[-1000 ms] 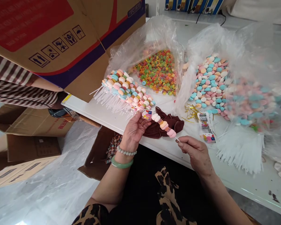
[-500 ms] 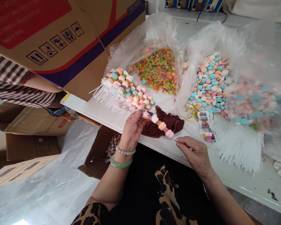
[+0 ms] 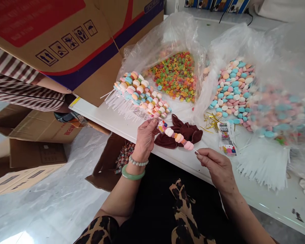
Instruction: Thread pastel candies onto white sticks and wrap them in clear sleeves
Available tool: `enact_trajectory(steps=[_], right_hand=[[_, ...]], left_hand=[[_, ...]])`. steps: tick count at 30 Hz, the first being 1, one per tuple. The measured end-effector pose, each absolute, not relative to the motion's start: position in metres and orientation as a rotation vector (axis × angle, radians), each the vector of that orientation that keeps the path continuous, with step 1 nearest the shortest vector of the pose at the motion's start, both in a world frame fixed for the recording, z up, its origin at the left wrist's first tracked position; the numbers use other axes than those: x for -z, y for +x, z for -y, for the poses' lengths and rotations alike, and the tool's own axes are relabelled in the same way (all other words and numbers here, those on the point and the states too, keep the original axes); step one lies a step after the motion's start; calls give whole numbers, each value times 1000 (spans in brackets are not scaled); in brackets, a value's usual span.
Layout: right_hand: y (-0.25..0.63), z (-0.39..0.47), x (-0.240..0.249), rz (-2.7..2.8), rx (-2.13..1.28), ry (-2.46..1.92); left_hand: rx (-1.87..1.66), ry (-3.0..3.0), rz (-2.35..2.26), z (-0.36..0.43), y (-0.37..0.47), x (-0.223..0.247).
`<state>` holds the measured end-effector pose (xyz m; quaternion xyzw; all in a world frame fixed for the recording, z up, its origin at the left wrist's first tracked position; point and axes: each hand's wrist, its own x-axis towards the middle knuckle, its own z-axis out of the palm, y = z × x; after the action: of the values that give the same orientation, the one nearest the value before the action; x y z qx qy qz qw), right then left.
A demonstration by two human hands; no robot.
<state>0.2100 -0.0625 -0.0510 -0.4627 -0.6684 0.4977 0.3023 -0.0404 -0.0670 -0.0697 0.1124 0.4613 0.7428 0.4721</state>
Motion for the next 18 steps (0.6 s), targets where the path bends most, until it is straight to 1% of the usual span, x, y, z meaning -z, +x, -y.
enact_trajectory(steps=[3, 6, 13, 18], right_hand=[[209, 60, 59, 1475, -1576, -1282], [205, 58, 63, 1306, -1702, -1290], [201, 50, 53, 1051, -1850, -1210], [185, 43, 29, 1005, -1959, -1006]], left_hand=[[-1686, 265, -1065, 68, -39, 67], [-1579, 227, -980, 68, -37, 65], [-1616, -23, -975, 65, -36, 63], [-1625, 28, -959, 68, -28, 57]])
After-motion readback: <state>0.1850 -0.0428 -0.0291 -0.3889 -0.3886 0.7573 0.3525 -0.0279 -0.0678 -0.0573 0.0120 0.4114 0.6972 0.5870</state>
